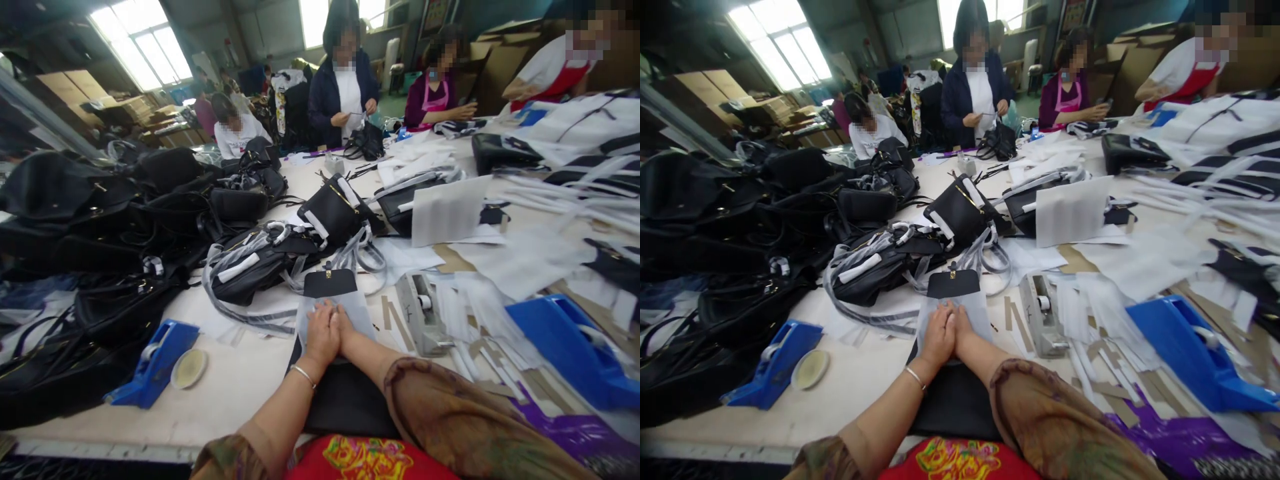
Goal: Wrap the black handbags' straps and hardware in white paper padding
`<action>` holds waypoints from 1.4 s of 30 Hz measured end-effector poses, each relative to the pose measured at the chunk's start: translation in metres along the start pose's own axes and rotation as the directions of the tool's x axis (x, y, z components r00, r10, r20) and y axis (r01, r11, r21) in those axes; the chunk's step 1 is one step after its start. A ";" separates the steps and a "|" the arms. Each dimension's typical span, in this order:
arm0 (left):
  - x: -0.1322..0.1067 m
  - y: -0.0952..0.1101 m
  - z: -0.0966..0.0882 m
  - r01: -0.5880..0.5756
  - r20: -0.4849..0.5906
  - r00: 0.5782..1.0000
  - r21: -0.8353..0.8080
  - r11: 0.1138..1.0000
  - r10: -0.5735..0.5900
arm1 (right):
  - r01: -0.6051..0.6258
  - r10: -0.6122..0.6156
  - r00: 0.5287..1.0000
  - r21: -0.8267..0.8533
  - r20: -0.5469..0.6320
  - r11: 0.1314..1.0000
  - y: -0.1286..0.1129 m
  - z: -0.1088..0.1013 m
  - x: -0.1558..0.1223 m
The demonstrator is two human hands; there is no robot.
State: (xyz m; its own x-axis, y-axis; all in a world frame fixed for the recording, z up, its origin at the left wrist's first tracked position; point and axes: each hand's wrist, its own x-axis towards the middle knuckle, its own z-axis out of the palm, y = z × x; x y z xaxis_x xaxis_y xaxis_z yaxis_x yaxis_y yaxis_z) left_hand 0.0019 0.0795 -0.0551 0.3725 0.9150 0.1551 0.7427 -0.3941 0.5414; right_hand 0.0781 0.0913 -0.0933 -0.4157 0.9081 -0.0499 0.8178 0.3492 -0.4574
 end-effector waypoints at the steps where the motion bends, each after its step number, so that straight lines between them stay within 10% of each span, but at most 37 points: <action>1: 0.001 -0.013 0.000 0.006 -0.013 1.000 -0.015 1.000 -0.006 | -0.015 0.015 1.000 -0.009 0.007 1.000 0.000 -0.003 0.000; 7: 0.003 -0.046 0.002 -0.001 0.088 0.996 0.046 0.999 -0.003 | -0.051 0.055 0.996 -0.059 0.074 0.997 0.011 -0.032 -0.026; 19: 0.007 -0.017 0.012 -0.139 0.316 0.949 0.457 0.879 -0.014 | -0.211 0.206 0.960 -0.005 -0.191 0.978 0.053 -0.111 -0.161; 24: 0.011 -0.015 0.016 -0.156 0.348 0.937 0.480 0.863 -0.024 | -0.562 0.613 0.688 0.249 -0.388 0.789 0.128 -0.150 -0.283; 28: 0.012 -0.014 0.018 -0.168 0.347 0.938 0.504 0.847 -0.020 | -0.757 0.795 0.569 0.244 -0.212 0.606 0.174 -0.136 -0.350; 36: 0.014 -0.007 0.019 -0.185 0.324 0.946 0.561 0.807 -0.009 | -0.790 0.790 0.613 -0.028 0.013 0.613 0.146 -0.067 -0.321; 42: 0.012 -0.005 0.017 -0.163 0.319 0.947 0.552 0.818 -0.027 | -0.816 0.809 0.579 0.070 0.103 0.574 0.178 -0.082 -0.307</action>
State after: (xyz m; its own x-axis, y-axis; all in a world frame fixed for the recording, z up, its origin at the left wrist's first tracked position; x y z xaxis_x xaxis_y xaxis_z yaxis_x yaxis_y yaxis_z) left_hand 0.0119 0.0913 -0.0702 0.5104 0.8498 -0.1315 0.8540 -0.5189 -0.0388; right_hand 0.3841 -0.1059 -0.0865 0.3801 0.7842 -0.4904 0.7810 -0.5562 -0.2841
